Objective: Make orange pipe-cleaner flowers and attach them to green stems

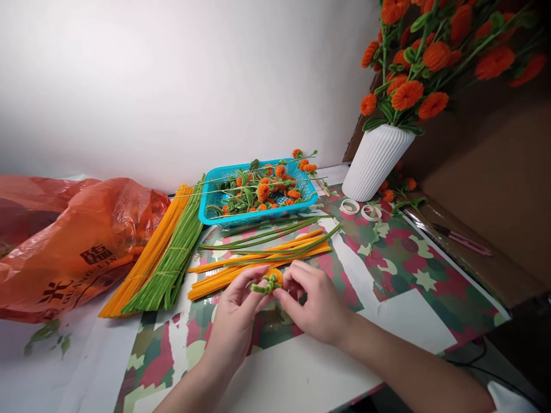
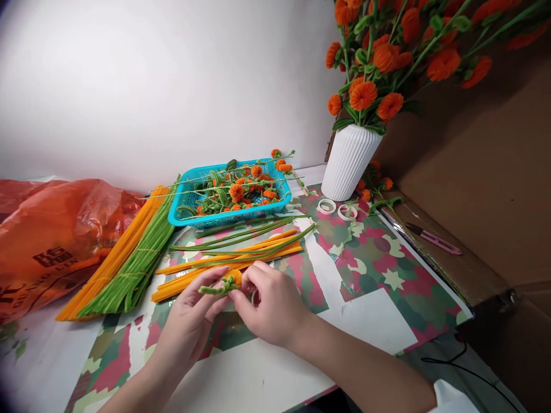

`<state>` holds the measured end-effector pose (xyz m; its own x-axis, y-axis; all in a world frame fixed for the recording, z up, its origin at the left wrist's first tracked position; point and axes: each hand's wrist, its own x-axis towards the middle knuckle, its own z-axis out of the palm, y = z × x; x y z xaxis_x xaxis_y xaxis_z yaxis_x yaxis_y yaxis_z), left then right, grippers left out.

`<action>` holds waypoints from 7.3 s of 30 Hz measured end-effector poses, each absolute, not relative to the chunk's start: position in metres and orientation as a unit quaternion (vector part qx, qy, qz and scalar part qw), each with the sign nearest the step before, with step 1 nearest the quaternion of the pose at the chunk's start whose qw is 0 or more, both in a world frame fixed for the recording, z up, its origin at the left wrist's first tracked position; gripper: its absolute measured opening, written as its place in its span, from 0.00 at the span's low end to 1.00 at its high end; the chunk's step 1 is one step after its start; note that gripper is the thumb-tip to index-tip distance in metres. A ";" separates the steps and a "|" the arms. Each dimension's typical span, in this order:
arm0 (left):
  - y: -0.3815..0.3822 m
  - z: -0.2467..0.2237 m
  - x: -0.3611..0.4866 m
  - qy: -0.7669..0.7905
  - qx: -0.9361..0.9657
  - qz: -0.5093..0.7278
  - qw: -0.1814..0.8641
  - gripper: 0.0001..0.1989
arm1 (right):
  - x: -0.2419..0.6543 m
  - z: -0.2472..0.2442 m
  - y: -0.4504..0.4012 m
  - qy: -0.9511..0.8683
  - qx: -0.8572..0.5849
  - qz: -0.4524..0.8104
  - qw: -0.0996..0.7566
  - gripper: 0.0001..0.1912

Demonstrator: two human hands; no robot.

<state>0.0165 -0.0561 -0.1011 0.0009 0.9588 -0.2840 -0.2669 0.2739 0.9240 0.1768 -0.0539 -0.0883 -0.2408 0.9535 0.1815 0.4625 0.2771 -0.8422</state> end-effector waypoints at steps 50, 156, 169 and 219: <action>-0.044 -0.094 0.009 0.494 0.359 0.362 0.704 0.19 | 0.188 -0.082 -0.039 -0.784 -0.447 0.261 0.342 0.07; -0.047 -0.098 0.009 0.513 0.652 0.351 0.434 0.06 | 0.191 -0.097 -0.040 -0.852 -0.442 0.161 0.231 0.04; -0.040 -0.087 0.002 0.467 0.577 0.312 0.593 0.07 | 0.194 -0.093 -0.038 -0.838 -0.417 0.219 0.276 0.04; -0.038 -0.090 -0.003 0.472 0.557 0.271 0.627 0.07 | 0.185 -0.103 -0.038 -0.824 -0.385 0.127 0.396 0.08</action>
<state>-0.0031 -0.0376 -0.0900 0.4076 0.8660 -0.2898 0.1865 0.2317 0.9547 0.1851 -0.0377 -0.1028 -0.3902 0.7349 0.5547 0.5340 0.6714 -0.5139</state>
